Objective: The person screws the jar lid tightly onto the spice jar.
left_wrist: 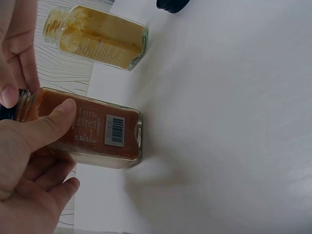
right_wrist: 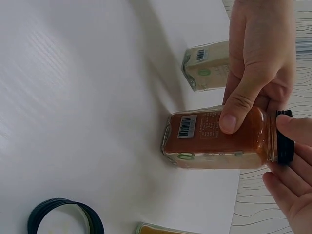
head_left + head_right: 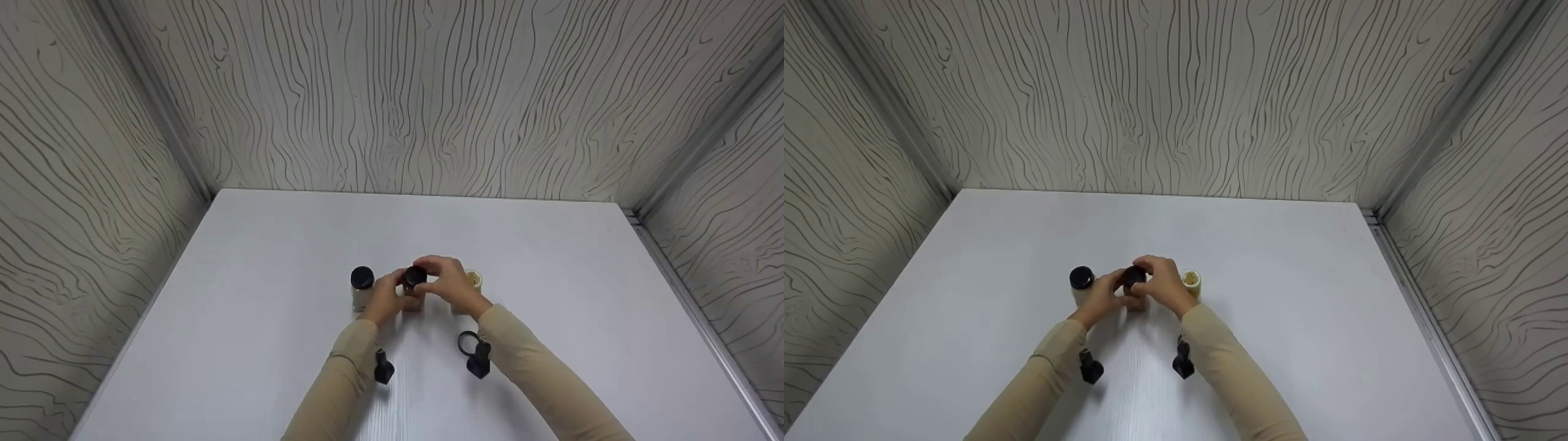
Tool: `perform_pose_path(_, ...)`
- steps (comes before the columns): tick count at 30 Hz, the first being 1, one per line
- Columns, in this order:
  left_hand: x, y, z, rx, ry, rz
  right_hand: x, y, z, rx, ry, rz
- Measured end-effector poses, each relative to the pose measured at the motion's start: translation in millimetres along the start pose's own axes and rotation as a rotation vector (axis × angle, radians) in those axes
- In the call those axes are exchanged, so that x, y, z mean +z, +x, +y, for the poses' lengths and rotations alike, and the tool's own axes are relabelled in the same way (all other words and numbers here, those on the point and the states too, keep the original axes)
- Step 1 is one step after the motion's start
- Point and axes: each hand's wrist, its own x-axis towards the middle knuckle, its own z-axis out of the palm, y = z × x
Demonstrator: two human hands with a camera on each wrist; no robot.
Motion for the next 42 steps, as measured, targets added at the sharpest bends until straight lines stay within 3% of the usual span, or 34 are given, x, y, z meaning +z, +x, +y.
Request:
perform_pose_path(5,0.0,-0.7,1.2,-0.005,-0.016,-0.003,2.5,-0.4,-3.5,0.018,-0.02,0.047)
perform_pose_path(15,0.2,0.0,0.0,-0.011,-0.016,-0.006,-1.2,-0.3,-0.3,0.006,-0.003,-0.045)
perform_pose_path(26,-0.4,0.0,-2.6,0.056,-0.008,0.0,5.9,-0.4,-3.0,-0.006,-0.06,0.092)
perform_pose_path(30,-0.4,0.9,-2.4,0.059,-0.016,-0.008,7.0,-0.7,-3.0,-0.013,-0.063,0.104)
perform_pose_path(37,-0.3,0.0,-0.6,0.052,0.002,-0.008,3.5,-1.9,0.6,-0.03,-0.026,0.01)
perform_pose_path(42,-0.2,-0.5,-0.3,0.011,-0.019,-0.016,-0.8,-2.0,1.2,-0.036,0.024,-0.051)
